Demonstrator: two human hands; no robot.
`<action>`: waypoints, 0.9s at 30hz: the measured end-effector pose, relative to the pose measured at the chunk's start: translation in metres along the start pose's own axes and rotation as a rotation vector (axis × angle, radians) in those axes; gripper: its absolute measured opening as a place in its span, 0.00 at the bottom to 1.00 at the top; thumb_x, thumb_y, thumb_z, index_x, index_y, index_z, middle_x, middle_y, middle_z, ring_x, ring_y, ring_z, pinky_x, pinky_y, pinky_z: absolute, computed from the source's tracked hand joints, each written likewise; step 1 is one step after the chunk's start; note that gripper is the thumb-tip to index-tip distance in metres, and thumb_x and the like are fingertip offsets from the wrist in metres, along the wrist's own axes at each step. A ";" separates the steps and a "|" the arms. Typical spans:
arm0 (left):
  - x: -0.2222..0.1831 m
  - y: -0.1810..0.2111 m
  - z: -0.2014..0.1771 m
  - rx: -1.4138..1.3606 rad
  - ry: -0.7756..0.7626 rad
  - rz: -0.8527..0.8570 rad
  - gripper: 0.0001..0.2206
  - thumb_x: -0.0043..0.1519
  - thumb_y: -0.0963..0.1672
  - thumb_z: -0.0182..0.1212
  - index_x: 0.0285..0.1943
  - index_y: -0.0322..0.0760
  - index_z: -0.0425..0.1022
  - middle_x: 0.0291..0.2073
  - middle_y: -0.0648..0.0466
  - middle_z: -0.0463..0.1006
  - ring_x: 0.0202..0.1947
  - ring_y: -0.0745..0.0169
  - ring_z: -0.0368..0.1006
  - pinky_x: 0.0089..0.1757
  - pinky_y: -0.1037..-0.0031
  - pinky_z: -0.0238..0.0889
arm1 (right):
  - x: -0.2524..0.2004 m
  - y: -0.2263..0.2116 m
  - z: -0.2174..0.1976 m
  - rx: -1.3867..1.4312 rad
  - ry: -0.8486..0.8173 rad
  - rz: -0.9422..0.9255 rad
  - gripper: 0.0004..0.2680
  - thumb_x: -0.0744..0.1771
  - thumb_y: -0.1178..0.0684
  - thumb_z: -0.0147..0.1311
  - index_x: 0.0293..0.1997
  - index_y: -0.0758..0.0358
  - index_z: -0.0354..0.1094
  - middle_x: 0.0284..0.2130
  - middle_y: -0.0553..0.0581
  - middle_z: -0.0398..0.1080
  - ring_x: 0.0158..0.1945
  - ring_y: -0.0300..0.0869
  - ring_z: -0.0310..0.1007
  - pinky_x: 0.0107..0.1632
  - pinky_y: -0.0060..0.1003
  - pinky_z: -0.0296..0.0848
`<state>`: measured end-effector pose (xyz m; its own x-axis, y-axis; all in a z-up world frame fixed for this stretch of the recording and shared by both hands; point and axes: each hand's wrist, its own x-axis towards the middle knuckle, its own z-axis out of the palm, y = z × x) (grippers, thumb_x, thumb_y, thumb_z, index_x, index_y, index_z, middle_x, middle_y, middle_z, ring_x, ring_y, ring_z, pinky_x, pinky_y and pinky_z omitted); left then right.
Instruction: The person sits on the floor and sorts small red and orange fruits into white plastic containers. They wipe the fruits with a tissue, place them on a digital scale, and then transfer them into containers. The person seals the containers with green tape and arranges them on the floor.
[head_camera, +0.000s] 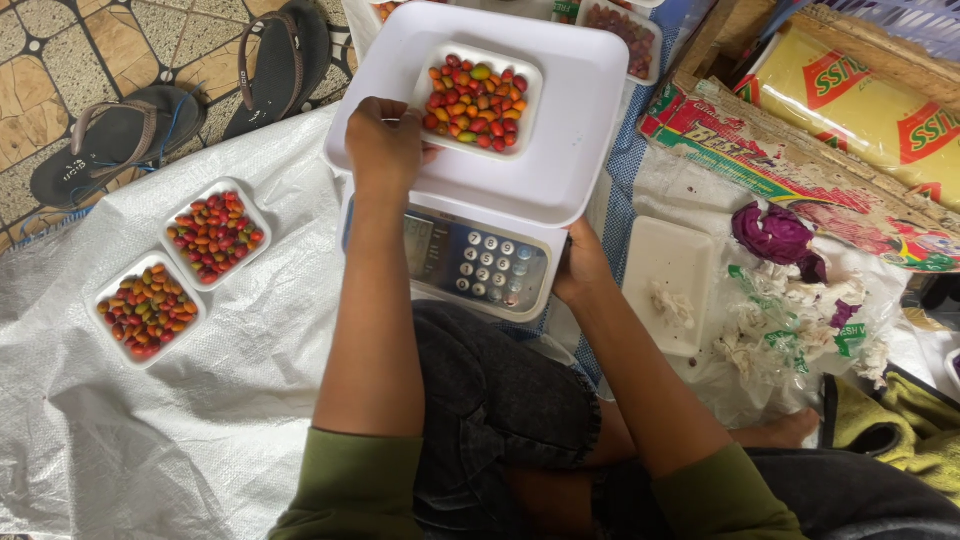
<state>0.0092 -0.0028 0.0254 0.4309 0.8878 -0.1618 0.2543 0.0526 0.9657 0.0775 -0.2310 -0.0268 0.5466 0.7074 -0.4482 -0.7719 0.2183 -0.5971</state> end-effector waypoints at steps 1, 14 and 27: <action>-0.001 0.002 0.001 -0.001 -0.001 0.000 0.12 0.63 0.40 0.56 0.49 0.18 0.70 0.28 0.40 0.79 0.22 0.58 0.83 0.26 0.75 0.85 | -0.002 -0.002 0.001 -0.001 0.001 -0.001 0.15 0.64 0.46 0.58 0.53 0.61 0.73 0.41 0.59 0.76 0.49 0.45 0.74 0.59 0.46 0.70; -0.028 0.072 -0.007 0.173 -0.005 0.097 0.06 0.59 0.41 0.59 0.44 0.36 0.76 0.30 0.52 0.86 0.19 0.63 0.86 0.20 0.84 0.78 | -0.016 -0.025 -0.013 0.050 -0.020 -0.155 0.14 0.65 0.47 0.57 0.50 0.63 0.74 0.44 0.59 0.79 0.48 0.51 0.79 0.53 0.48 0.77; -0.066 0.093 -0.039 -0.363 0.117 0.133 0.11 0.57 0.38 0.66 0.47 0.27 0.76 0.29 0.45 0.84 0.18 0.64 0.83 0.23 0.81 0.83 | -0.070 -0.052 -0.008 -0.004 -0.197 -0.435 0.14 0.66 0.50 0.59 0.56 0.62 0.72 0.48 0.57 0.77 0.54 0.52 0.76 0.58 0.49 0.77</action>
<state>-0.0295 -0.0387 0.1336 0.3328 0.9426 -0.0268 -0.1280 0.0733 0.9891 0.0816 -0.2973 0.0306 0.7464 0.6651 -0.0213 -0.4839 0.5204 -0.7036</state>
